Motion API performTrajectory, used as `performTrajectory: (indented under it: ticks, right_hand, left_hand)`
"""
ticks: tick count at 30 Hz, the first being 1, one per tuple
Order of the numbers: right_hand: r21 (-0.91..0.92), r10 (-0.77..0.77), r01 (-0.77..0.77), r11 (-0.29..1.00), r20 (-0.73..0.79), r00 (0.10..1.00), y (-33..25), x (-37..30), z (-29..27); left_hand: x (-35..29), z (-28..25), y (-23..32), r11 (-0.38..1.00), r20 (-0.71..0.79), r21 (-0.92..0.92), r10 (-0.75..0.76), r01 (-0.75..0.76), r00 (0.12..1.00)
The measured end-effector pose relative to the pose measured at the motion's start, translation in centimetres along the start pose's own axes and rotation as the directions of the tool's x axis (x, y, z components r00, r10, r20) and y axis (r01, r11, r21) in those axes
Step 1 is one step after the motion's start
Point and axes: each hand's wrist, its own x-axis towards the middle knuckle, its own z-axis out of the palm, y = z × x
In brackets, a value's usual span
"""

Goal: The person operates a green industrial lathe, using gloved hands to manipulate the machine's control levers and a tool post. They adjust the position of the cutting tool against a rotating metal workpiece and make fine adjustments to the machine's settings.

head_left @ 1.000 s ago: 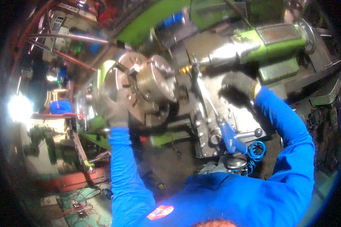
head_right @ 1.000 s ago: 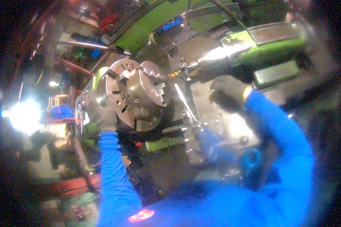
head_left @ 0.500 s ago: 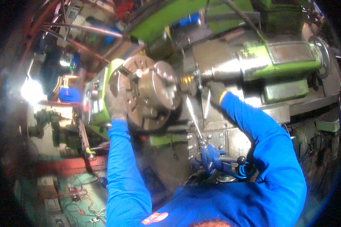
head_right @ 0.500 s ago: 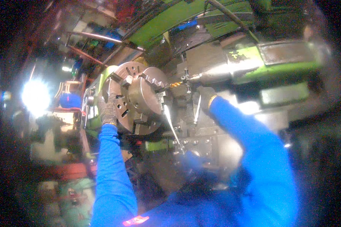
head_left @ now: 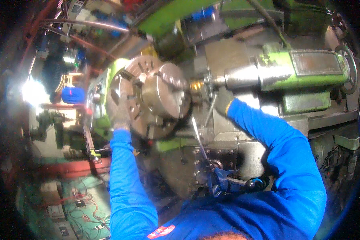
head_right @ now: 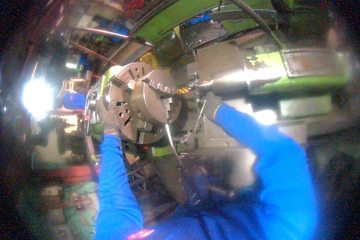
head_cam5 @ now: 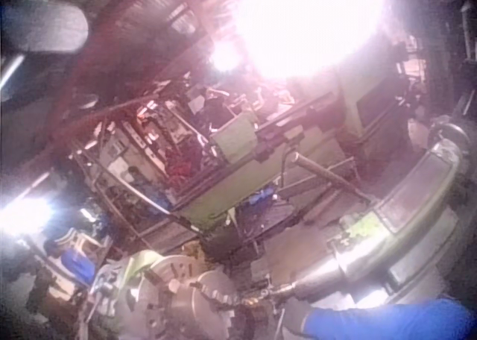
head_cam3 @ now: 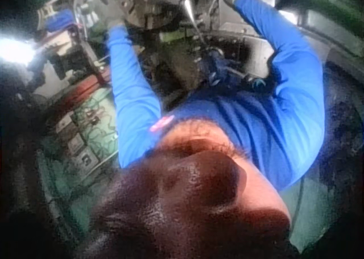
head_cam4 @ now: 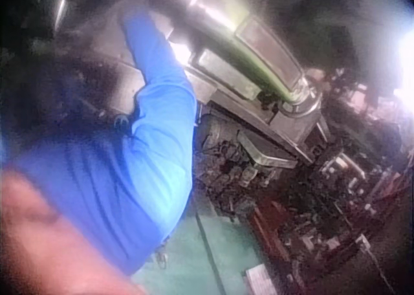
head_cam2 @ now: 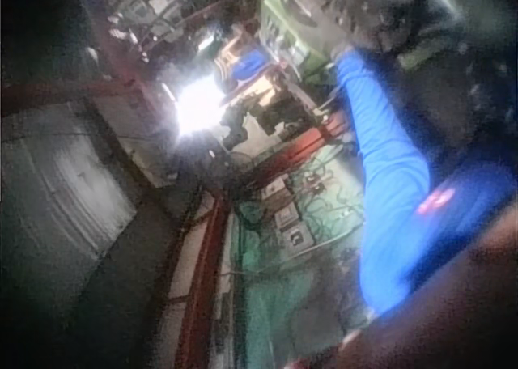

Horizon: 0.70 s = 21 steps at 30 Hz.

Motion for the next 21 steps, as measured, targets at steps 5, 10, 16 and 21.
performTrajectory:
  ticks: [5, 10, 16, 21]
  right_hand:
    - [-0.220, 0.091, -0.090, 0.971, -0.005, 0.996, 5.9, 2.5, 0.8]
    - [0.233, -0.048, 0.064, 0.970, -0.075, 0.996, -1.4, 0.0, 0.0]
    - [-0.475, 0.111, -0.093, 0.875, 0.009, 0.994, 3.3, 2.2, 0.1]
    - [-0.811, -0.027, 0.288, 0.509, 0.320, 0.947, 4.5, 2.9, 0.2]
  left_hand:
    - [0.9, 0.8, 0.8, 0.997, 0.002, 0.023, 0.071, -0.071, 0.997]
    - [0.1, 0.2, 0.9, 1.000, 0.029, -0.023, 0.000, 0.001, 1.000]
    - [1.0, 0.6, -0.8, 0.999, 0.005, 0.012, 0.049, -0.049, 0.999]
    - [0.8, 0.7, -0.6, 0.995, -0.014, 0.065, 0.073, -0.072, 0.997]
